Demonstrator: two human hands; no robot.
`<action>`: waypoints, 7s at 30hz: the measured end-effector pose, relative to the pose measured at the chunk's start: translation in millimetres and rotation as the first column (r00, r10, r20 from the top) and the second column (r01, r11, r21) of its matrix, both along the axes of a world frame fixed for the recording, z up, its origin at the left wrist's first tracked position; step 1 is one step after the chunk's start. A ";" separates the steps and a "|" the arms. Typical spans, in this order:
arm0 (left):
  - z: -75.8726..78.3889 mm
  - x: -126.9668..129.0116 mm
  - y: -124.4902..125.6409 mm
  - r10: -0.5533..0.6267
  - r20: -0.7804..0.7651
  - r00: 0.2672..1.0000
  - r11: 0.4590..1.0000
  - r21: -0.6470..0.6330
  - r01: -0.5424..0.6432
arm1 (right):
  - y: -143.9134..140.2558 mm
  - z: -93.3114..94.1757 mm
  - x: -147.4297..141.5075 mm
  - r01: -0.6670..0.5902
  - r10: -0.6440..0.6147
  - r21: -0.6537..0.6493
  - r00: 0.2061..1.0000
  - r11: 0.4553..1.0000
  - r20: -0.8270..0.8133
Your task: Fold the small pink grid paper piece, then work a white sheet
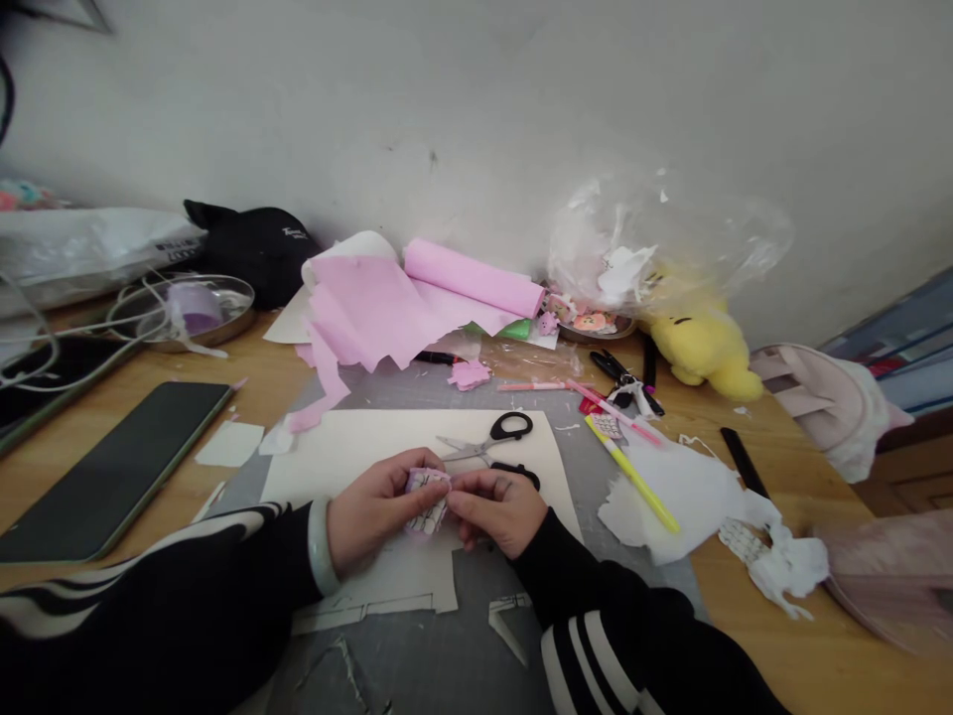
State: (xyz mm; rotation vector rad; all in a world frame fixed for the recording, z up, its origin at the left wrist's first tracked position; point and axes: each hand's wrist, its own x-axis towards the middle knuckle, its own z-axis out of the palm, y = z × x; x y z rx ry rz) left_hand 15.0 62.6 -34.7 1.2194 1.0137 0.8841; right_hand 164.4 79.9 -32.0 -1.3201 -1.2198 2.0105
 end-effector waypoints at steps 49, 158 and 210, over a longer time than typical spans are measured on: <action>-1.1 0.8 0.4 0.035 0.165 0.986 0.991 -0.135 -0.012 | 0.7 3.9 -3.0 0.012 -0.012 -0.001 1.000 1.000 0.002; -0.5 2.3 -0.2 0.102 0.220 0.970 0.987 -0.145 -0.071 | -1.2 -4.9 -1.6 0.064 -0.063 0.022 0.997 0.998 -0.044; -0.3 1.4 0.7 0.073 0.131 0.989 0.990 -0.129 -0.056 | -2.4 -0.8 -1.2 0.013 -0.016 0.091 0.999 0.996 0.030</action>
